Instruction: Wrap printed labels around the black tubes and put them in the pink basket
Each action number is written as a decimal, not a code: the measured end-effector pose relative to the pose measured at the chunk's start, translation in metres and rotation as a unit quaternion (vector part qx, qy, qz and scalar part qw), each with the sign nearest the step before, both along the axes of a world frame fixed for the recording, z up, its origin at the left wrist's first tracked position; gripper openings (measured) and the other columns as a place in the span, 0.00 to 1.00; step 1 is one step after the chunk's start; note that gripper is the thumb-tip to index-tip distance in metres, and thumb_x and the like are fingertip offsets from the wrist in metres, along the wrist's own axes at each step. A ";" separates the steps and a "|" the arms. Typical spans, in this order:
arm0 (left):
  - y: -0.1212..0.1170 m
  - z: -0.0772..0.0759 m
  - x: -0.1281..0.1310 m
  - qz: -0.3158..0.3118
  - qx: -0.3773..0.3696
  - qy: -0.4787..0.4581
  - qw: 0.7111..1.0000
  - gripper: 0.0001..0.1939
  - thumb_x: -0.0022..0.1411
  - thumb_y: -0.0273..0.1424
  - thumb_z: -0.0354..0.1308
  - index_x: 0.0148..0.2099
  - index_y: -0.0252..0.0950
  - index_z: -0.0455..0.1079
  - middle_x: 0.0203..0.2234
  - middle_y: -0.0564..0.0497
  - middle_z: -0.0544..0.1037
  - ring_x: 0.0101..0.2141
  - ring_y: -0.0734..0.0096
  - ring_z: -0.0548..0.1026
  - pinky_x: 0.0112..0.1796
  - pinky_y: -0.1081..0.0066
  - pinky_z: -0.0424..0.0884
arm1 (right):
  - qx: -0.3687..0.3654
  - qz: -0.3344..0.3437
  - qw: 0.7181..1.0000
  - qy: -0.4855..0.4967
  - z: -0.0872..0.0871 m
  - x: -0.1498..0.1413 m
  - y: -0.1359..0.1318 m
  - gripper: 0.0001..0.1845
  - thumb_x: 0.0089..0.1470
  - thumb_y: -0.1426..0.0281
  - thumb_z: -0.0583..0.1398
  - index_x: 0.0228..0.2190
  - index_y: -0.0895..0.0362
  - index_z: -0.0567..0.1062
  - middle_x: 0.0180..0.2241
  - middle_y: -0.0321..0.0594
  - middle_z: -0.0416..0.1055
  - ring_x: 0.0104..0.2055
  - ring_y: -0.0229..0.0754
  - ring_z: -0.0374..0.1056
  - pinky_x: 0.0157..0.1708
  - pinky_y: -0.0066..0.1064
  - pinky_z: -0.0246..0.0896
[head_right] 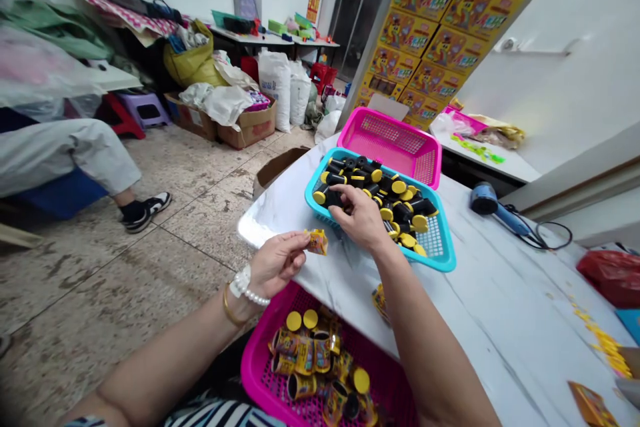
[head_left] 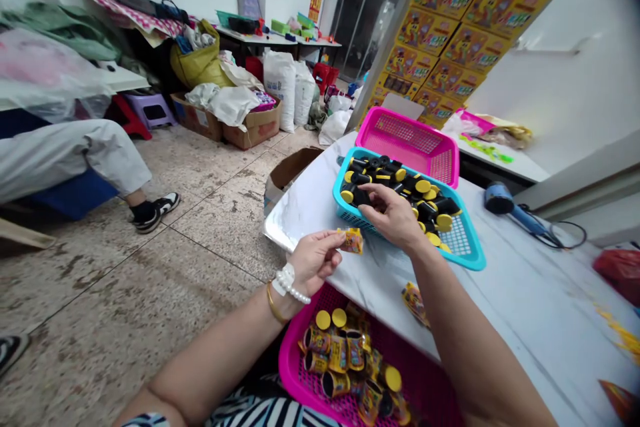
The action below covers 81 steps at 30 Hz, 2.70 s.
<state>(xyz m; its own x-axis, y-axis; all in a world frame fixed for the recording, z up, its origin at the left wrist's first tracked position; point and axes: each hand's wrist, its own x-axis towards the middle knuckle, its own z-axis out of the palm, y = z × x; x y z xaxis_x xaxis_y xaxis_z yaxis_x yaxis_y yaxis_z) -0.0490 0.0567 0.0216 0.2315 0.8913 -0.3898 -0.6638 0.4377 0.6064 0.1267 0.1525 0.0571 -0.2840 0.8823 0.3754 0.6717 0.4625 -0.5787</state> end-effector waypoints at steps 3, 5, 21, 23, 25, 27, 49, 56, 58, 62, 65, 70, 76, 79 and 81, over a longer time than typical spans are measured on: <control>-0.002 -0.003 -0.001 -0.002 -0.018 -0.010 1.000 0.04 0.62 0.23 0.61 0.34 0.27 0.71 0.24 0.51 0.76 0.13 0.90 0.61 0.11 0.84 0.41 | 0.002 -0.024 0.996 0.084 0.004 0.007 -0.003 0.24 0.51 0.65 0.63 0.50 0.53 0.77 0.35 0.36 0.69 0.30 0.35 0.66 0.33 0.30 0.68; -0.005 -0.005 -0.002 -0.003 -0.029 -0.011 1.000 0.04 0.63 0.23 0.61 0.34 0.27 0.72 0.24 0.51 0.75 0.13 0.90 0.61 0.11 0.84 0.41 | -0.003 -0.035 0.987 0.157 0.011 0.015 -0.018 0.25 0.50 0.65 0.64 0.51 0.52 0.77 0.38 0.37 0.69 0.32 0.36 0.68 0.35 0.30 0.71; -0.025 -0.005 0.017 -0.097 -0.009 -0.040 0.994 0.05 0.63 0.26 0.61 0.35 0.28 0.72 0.27 0.50 0.78 0.13 0.90 0.60 0.12 0.84 0.44 | -0.072 -0.046 0.988 0.127 -0.008 0.047 -0.149 0.13 0.55 0.71 0.67 0.44 0.49 0.81 0.42 0.39 0.80 0.45 0.44 0.76 0.47 0.37 0.72; -0.025 -0.005 0.018 -0.099 -0.014 -0.034 0.994 0.04 0.62 0.26 0.61 0.35 0.28 0.72 0.27 0.50 0.78 0.13 0.90 0.60 0.11 0.83 0.43 | -0.028 -0.024 0.997 0.064 -0.004 0.047 -0.148 0.14 0.55 0.72 0.66 0.44 0.49 0.81 0.44 0.40 0.79 0.46 0.44 0.76 0.48 0.38 0.71; -0.026 -0.005 0.020 -0.105 -0.013 -0.028 0.994 0.05 0.62 0.26 0.61 0.35 0.28 0.72 0.25 0.51 0.77 0.13 0.90 0.60 0.12 0.82 0.42 | 0.015 -0.004 1.000 0.009 0.002 0.044 -0.150 0.16 0.56 0.72 0.65 0.46 0.49 0.81 0.44 0.40 0.78 0.44 0.44 0.76 0.47 0.37 0.72; -0.028 -0.007 0.021 -0.100 -0.009 -0.012 0.995 0.05 0.61 0.27 0.63 0.35 0.29 0.73 0.21 0.53 0.75 0.13 0.88 0.60 0.12 0.82 0.42 | 0.041 0.004 0.999 -0.026 0.007 0.040 -0.151 0.20 0.56 0.71 0.65 0.51 0.48 0.78 0.45 0.41 0.78 0.43 0.44 0.76 0.45 0.37 0.73; -0.040 -0.018 0.009 -0.144 0.118 0.095 0.978 0.26 0.55 0.42 0.70 0.51 0.32 0.73 0.25 0.54 0.75 0.18 0.81 0.67 0.17 0.79 0.58 | -0.013 -0.007 0.995 0.099 -0.031 0.039 -0.160 0.18 0.49 0.67 0.72 0.44 0.46 0.82 0.37 0.38 0.74 0.38 0.42 0.72 0.39 0.37 0.72; -0.038 -0.015 0.010 -0.153 0.130 0.105 0.974 0.17 0.53 0.37 0.72 0.42 0.32 0.76 0.22 0.54 0.74 0.20 0.81 0.69 0.23 0.79 0.63 | -0.008 -0.129 0.966 0.223 -0.052 0.023 -0.176 0.21 0.52 0.69 0.70 0.49 0.48 0.80 0.44 0.41 0.81 0.44 0.48 0.79 0.40 0.41 0.79; -0.039 -0.013 0.012 -0.159 0.135 0.107 0.972 0.16 0.54 0.34 0.71 0.43 0.32 0.78 0.26 0.52 0.77 0.23 0.79 0.71 0.27 0.78 0.66 | 0.027 -0.142 0.972 0.183 -0.054 0.022 -0.182 0.19 0.53 0.70 0.69 0.47 0.45 0.81 0.46 0.40 0.81 0.46 0.48 0.78 0.41 0.41 0.78; -0.040 -0.012 0.016 -0.162 0.144 0.102 0.971 0.14 0.54 0.31 0.71 0.44 0.33 0.79 0.30 0.50 0.79 0.26 0.78 0.72 0.30 0.76 0.69 | 0.075 -0.157 0.976 0.133 -0.051 0.027 -0.188 0.20 0.54 0.70 0.68 0.49 0.43 0.80 0.47 0.39 0.81 0.48 0.50 0.78 0.51 0.48 0.73; -0.041 -0.012 0.021 -0.153 0.143 0.110 0.972 0.13 0.54 0.29 0.70 0.43 0.34 0.79 0.29 0.51 0.78 0.25 0.78 0.71 0.29 0.76 0.69 | 0.068 -0.149 0.979 0.124 -0.046 0.031 -0.188 0.22 0.55 0.70 0.68 0.51 0.42 0.79 0.47 0.38 0.81 0.48 0.50 0.78 0.52 0.48 0.72; -0.049 -0.008 0.027 -0.138 0.138 0.116 0.974 0.12 0.54 0.28 0.70 0.43 0.33 0.80 0.28 0.52 0.77 0.25 0.78 0.70 0.29 0.77 0.68 | 0.097 -0.139 0.982 0.089 -0.046 0.027 -0.197 0.27 0.56 0.74 0.66 0.55 0.40 0.76 0.50 0.37 0.80 0.49 0.50 0.78 0.51 0.46 0.75; -0.056 -0.011 0.037 -0.139 0.120 0.070 0.980 0.16 0.53 0.35 0.72 0.42 0.33 0.80 0.28 0.52 0.77 0.25 0.79 0.71 0.31 0.76 0.71 | 0.107 -0.161 0.980 0.051 -0.048 0.018 -0.206 0.33 0.59 0.77 0.62 0.63 0.43 0.67 0.58 0.40 0.74 0.55 0.51 0.75 0.55 0.48 0.73; -0.060 -0.021 0.046 -0.138 0.080 0.021 0.987 0.23 0.48 0.36 0.75 0.46 0.34 0.80 0.33 0.49 0.80 0.28 0.77 0.74 0.34 0.74 0.73 | 0.083 -0.140 0.984 0.067 -0.045 0.019 -0.203 0.30 0.60 0.76 0.62 0.60 0.42 0.71 0.56 0.38 0.75 0.55 0.51 0.74 0.57 0.51 0.71; -0.064 -0.027 0.051 -0.143 0.059 -0.002 0.988 0.24 0.49 0.37 0.75 0.48 0.35 0.80 0.33 0.49 0.81 0.28 0.78 0.74 0.34 0.75 0.73 | 0.090 -0.139 0.984 0.060 -0.045 0.020 -0.201 0.29 0.59 0.77 0.62 0.59 0.42 0.72 0.55 0.38 0.77 0.55 0.52 0.75 0.57 0.53 0.70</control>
<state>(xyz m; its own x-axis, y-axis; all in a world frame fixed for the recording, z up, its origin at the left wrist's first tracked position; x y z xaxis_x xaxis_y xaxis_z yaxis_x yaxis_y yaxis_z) 0.0020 -0.0068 -0.0052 0.4824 0.8281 -0.2857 -0.5256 0.5345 0.6618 0.1464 -0.0486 0.0122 0.0147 0.8356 0.5491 0.7178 0.3735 -0.5876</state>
